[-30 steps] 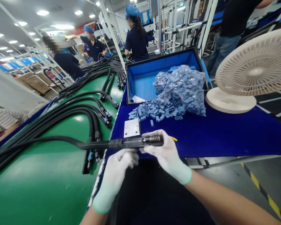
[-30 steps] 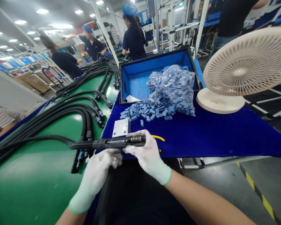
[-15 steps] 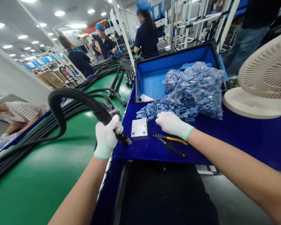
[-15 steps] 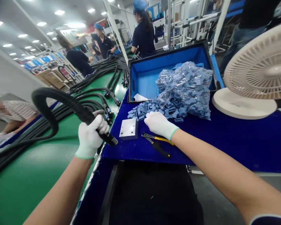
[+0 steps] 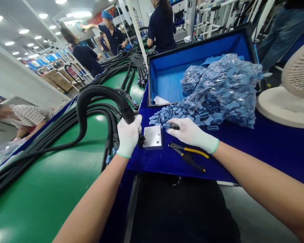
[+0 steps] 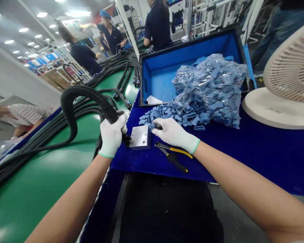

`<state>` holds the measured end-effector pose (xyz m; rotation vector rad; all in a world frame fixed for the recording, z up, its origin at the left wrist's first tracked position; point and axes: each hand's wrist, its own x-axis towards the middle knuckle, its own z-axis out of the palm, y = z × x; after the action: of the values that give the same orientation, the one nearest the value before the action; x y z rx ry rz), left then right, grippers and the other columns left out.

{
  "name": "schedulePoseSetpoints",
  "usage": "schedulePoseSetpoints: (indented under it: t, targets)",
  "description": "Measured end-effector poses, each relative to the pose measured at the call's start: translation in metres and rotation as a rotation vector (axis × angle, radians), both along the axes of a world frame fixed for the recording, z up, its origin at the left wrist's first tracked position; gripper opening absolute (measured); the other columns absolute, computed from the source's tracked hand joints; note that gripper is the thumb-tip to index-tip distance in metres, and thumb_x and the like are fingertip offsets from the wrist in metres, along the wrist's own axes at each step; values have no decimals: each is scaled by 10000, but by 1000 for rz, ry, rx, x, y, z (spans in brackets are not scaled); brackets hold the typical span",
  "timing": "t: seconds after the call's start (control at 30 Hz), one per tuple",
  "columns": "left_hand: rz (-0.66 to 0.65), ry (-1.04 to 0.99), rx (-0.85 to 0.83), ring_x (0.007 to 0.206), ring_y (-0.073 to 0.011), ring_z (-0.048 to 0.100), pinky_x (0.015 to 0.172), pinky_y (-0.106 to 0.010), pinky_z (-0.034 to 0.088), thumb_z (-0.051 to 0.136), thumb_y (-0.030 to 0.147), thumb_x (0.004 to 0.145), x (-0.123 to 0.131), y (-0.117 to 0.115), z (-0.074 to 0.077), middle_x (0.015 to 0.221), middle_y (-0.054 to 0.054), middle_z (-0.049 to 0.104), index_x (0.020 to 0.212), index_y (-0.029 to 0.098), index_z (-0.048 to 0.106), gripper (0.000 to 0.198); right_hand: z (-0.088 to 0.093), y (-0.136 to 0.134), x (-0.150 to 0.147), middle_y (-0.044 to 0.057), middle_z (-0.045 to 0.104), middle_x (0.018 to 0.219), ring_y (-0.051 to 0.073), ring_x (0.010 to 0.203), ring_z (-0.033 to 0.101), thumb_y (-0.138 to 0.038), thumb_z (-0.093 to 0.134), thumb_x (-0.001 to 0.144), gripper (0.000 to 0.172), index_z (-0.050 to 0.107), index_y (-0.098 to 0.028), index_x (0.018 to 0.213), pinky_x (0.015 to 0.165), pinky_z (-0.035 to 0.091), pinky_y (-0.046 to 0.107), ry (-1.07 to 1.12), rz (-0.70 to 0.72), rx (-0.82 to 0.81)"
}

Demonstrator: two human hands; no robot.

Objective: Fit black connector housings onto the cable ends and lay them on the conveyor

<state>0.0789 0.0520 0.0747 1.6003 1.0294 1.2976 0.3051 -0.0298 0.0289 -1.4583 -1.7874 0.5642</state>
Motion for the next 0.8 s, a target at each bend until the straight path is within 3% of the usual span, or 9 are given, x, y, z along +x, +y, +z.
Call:
schedulePoseSetpoints:
  t: [0.1, 0.23, 0.3, 0.43, 0.57, 0.8]
  targets:
    - [-103, 49, -30, 473, -131, 470, 501, -253, 405, 711, 326, 873, -3, 0, 5, 550, 41, 522, 1082, 161, 649, 273, 19, 7, -22, 36, 735, 895, 198, 771, 647, -283, 642, 883, 208, 759, -165, 1009, 721, 464, 305, 131, 230, -40]
    - [-97, 165, 20, 702, -179, 626, 717, -298, 504, 718, 303, 865, -12, 4, 8, 746, -40, 672, 1078, 133, 675, 276, 30, 28, -55, 11, 642, 710, 157, 651, 543, -244, 670, 794, 106, 708, -147, 778, 625, 391, 286, 217, 263, -91]
    - [-88, 158, 16, 771, -191, 642, 765, -311, 512, 737, 313, 854, -14, 7, 5, 826, -55, 686, 1073, 129, 682, 291, 27, 40, -67, -9, 574, 640, 136, 601, 485, -281, 669, 793, 151, 666, -147, 723, 586, 351, 281, 257, 246, -123]
    - [-117, 42, -54, 742, -183, 619, 708, -311, 515, 757, 352, 847, -15, 13, -5, 844, -45, 665, 1084, 136, 667, 332, 14, 57, -81, -47, 443, 581, 103, 556, 397, -409, 733, 762, 346, 544, -160, 613, 536, 276, 272, 316, 292, -166]
    - [-126, -25, -82, 740, -168, 608, 706, -295, 509, 770, 355, 833, -15, 16, -11, 843, -37, 657, 1056, 144, 659, 327, 5, 66, -81, -51, 417, 588, 98, 581, 381, -477, 753, 740, 431, 512, -158, 578, 540, 271, 267, 326, 331, -162]
    - [-146, -89, -109, 715, -149, 596, 743, -295, 521, 809, 372, 792, -7, 13, -5, 787, -18, 625, 1020, 137, 645, 366, 17, 72, -80, -39, 451, 535, 105, 528, 400, -556, 784, 680, 462, 603, -141, 585, 519, 293, 266, 256, 327, -232]
